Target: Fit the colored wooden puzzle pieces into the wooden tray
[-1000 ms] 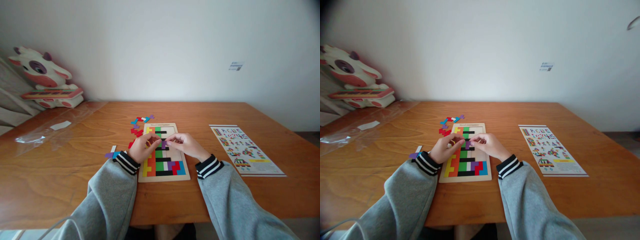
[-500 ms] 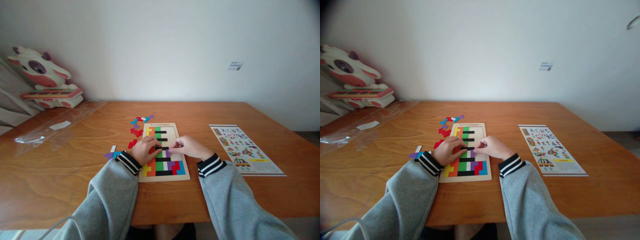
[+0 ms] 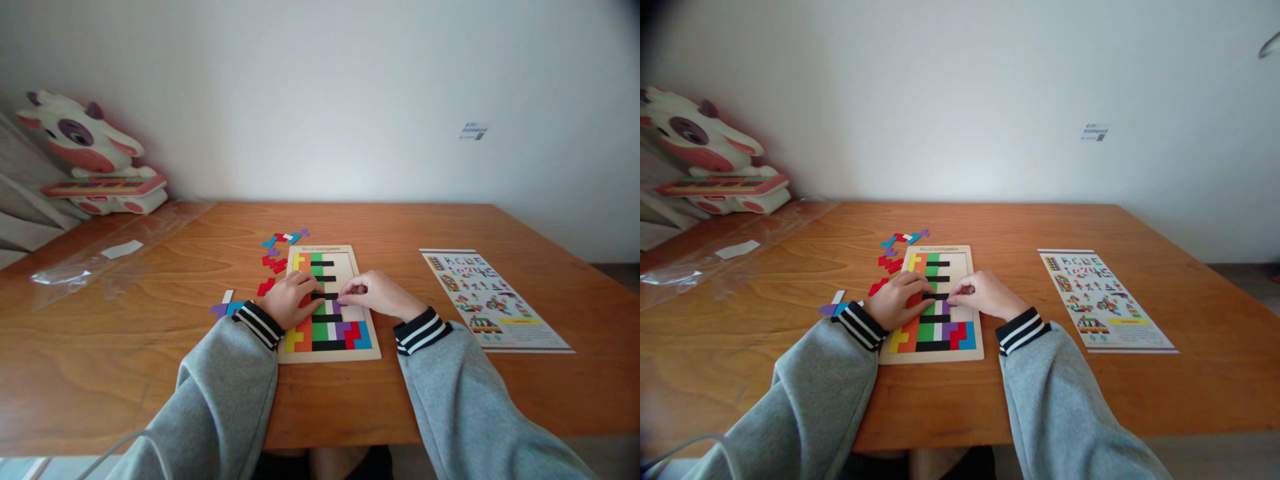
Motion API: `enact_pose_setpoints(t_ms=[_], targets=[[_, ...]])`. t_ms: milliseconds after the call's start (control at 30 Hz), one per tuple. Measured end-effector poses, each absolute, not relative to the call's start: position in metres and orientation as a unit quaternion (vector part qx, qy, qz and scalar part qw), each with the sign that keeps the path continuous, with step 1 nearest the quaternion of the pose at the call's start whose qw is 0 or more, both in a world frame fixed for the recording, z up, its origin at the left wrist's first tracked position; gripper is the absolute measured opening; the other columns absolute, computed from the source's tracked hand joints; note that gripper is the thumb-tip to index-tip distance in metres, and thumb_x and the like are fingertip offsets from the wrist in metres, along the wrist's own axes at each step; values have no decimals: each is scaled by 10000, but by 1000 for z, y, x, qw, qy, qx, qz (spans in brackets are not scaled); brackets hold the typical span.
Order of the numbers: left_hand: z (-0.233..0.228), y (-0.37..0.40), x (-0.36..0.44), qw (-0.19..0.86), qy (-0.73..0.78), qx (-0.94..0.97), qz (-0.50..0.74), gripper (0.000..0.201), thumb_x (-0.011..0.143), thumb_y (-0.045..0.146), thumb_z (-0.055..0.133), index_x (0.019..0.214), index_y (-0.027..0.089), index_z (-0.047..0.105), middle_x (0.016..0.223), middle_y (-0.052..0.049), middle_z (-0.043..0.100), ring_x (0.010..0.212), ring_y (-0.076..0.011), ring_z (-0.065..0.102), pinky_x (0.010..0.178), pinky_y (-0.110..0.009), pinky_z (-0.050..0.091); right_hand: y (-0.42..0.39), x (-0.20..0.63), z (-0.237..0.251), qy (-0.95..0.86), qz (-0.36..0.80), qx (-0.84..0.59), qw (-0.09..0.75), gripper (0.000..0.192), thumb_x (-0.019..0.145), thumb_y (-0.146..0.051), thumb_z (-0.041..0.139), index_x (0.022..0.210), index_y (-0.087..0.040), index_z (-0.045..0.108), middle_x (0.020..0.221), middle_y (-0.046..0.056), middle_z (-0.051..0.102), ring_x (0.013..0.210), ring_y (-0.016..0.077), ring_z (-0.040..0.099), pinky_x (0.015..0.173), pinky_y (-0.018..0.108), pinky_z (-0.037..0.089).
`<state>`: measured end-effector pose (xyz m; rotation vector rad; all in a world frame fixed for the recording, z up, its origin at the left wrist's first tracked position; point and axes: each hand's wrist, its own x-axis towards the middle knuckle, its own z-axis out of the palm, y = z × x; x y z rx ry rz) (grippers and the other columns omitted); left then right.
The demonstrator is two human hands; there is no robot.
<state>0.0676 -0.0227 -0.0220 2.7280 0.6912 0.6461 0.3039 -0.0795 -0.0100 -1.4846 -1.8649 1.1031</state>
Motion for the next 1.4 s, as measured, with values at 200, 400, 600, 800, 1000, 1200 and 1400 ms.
enact_pose_setpoints(t_ms=[200, 400, 600, 800, 1000, 1200, 1400], targets=[[-23, -22, 68, 122, 231, 940, 222, 189, 928, 339, 538, 990, 203, 655, 1008, -70, 641, 943, -211, 599, 865, -355, 495, -79, 302, -9, -692, 396, -552, 244, 381, 717, -510, 749, 838, -149, 737, 664, 3, 655, 580, 106, 506, 531, 226, 358], [-22, -24, 68, 123, 232, 939, 222, 181, 925, 331, 543, 973, 201, 660, 993, -70, 640, 920, -208, 594, 845, -348, 500, -79, 304, -8, -697, 388, -554, 237, 313, 744, -449, 740, 845, -153, 741, 657, -4, 640, 584, 105, 479, 540, 232, 339], [-21, -24, 68, 118, 227, 940, 227, 182, 928, 329, 543, 956, 198, 665, 978, -66, 639, 909, -201, 593, 835, -339, 501, -78, 306, -11, -700, 380, -556, 237, 339, 748, -485, 727, 840, -161, 756, 644, 4, 645, 569, 110, 472, 529, 240, 322], [-23, -23, 68, 115, 223, 941, 226, 167, 918, 307, 564, 960, 185, 670, 991, -70, 632, 924, -203, 591, 848, -346, 506, -77, 307, -11, -701, 386, -559, 218, 412, 741, -537, 724, 879, -150, 754, 649, 8, 637, 585, 111, 467, 540, 244, 319], [-23, -23, 67, 113, 219, 941, 234, 166, 922, 307, 561, 959, 184, 666, 982, -66, 635, 912, -197, 594, 836, -341, 509, -78, 304, -5, -686, 402, -562, 227, 470, 700, -567, 745, 868, -128, 741, 666, 16, 636, 601, 112, 475, 560, 245, 344], [-22, -23, 68, 112, 215, 940, 238, 155, 918, 298, 567, 956, 182, 664, 975, -67, 633, 904, -195, 602, 835, -342, 512, -78, 305, -6, -686, 409, -558, 227, 465, 696, -559, 749, 877, -131, 732, 668, 4, 619, 604, 110, 471, 572, 247, 349], [-23, -23, 68, 111, 218, 940, 236, 148, 914, 298, 572, 955, 189, 662, 974, -63, 630, 906, -192, 603, 830, -334, 514, -78, 305, -8, -684, 410, -558, 228, 475, 681, -573, 754, 866, -136, 725, 658, -10, 597, 594, 104, 454, 552, 244, 328]])
